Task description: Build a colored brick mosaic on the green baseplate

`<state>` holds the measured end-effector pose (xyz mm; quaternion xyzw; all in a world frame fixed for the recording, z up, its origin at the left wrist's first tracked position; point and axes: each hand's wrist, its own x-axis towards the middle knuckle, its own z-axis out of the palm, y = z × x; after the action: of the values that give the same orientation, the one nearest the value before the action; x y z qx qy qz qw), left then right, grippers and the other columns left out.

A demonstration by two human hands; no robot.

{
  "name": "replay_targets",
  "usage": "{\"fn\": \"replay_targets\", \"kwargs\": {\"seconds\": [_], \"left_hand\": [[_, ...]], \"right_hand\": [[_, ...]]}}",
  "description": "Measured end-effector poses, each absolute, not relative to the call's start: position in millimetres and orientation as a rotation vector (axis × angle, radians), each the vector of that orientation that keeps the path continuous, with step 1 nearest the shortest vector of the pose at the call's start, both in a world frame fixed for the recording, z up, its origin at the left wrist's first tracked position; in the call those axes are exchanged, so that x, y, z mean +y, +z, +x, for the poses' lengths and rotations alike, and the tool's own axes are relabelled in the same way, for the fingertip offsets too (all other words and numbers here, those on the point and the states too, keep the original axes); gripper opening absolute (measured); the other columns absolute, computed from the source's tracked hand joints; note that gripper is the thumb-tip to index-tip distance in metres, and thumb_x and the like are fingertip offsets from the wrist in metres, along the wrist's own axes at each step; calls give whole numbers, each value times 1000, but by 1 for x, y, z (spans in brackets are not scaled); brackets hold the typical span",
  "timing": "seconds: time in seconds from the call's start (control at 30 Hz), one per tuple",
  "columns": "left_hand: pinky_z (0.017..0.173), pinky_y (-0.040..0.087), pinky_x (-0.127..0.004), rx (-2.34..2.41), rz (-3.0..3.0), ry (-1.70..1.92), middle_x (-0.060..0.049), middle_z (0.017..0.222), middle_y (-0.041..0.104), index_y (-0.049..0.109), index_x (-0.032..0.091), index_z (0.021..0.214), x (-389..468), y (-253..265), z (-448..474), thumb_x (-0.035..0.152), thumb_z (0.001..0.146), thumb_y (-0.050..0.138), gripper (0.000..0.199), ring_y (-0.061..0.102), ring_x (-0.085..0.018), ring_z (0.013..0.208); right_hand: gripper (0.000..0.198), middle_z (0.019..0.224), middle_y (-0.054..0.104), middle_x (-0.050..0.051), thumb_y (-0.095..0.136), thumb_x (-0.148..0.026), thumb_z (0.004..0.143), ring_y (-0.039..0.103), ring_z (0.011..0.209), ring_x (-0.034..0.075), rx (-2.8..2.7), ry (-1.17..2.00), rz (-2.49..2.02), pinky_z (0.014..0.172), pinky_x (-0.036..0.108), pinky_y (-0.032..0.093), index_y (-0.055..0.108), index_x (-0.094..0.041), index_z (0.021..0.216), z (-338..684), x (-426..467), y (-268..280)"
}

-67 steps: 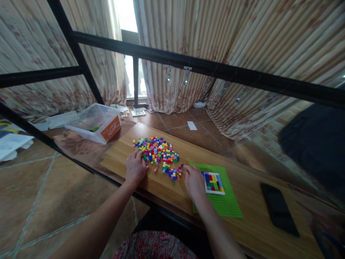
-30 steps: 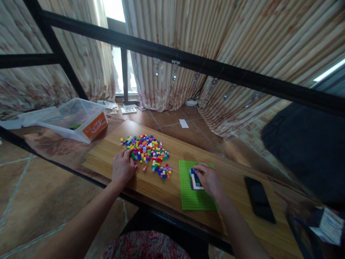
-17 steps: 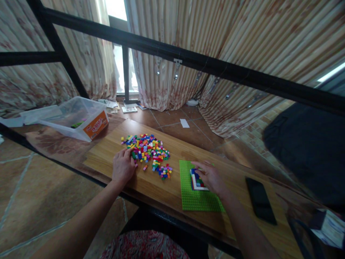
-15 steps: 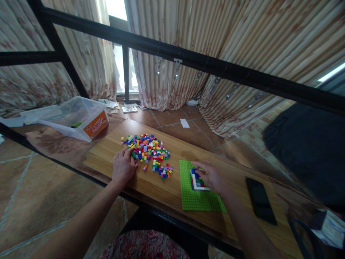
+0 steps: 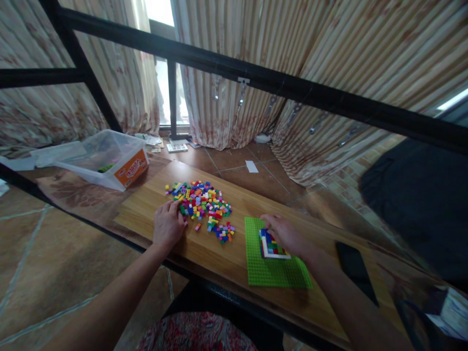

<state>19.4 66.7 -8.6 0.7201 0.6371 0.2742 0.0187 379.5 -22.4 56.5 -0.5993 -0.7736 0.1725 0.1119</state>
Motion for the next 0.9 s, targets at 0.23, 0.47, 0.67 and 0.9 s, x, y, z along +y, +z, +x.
{"fn": "replay_targets", "kwargs": {"seconds": [0.23,0.47,0.67,0.9], "left_hand": [[100,41,-44,1958,2228,878,-14,122,61,60,15,123,66,-7,20,22,87,43,40,53,-30,114],[100,41,-43,1967,2224,865,-14,122,61,60,14,124,65,-6,21,22,87,43,41,53,-30,113],[100,42,-44,1965,2238,876,-14,121,61,60,14,123,66,-9,20,22,87,43,40,53,-30,112],[100,41,-44,1964,2239,869,-14,121,61,60,14,123,67,-10,20,22,87,44,40,53,-30,112]], "right_hand": [[36,97,63,6,40,-14,87,60,86,18,-2354,555,-1826,79,26,43,59,-24,115,367,-20,72],[47,107,68,6,43,-14,86,62,99,21,-2314,580,-1818,88,28,44,56,-28,129,367,-22,71],[56,120,66,6,44,-14,85,60,111,24,-2274,521,-1790,95,37,46,49,-30,138,377,-21,53],[60,98,69,4,53,-14,80,64,93,19,-2179,533,-1777,90,36,49,47,-25,138,382,-25,56]]}}
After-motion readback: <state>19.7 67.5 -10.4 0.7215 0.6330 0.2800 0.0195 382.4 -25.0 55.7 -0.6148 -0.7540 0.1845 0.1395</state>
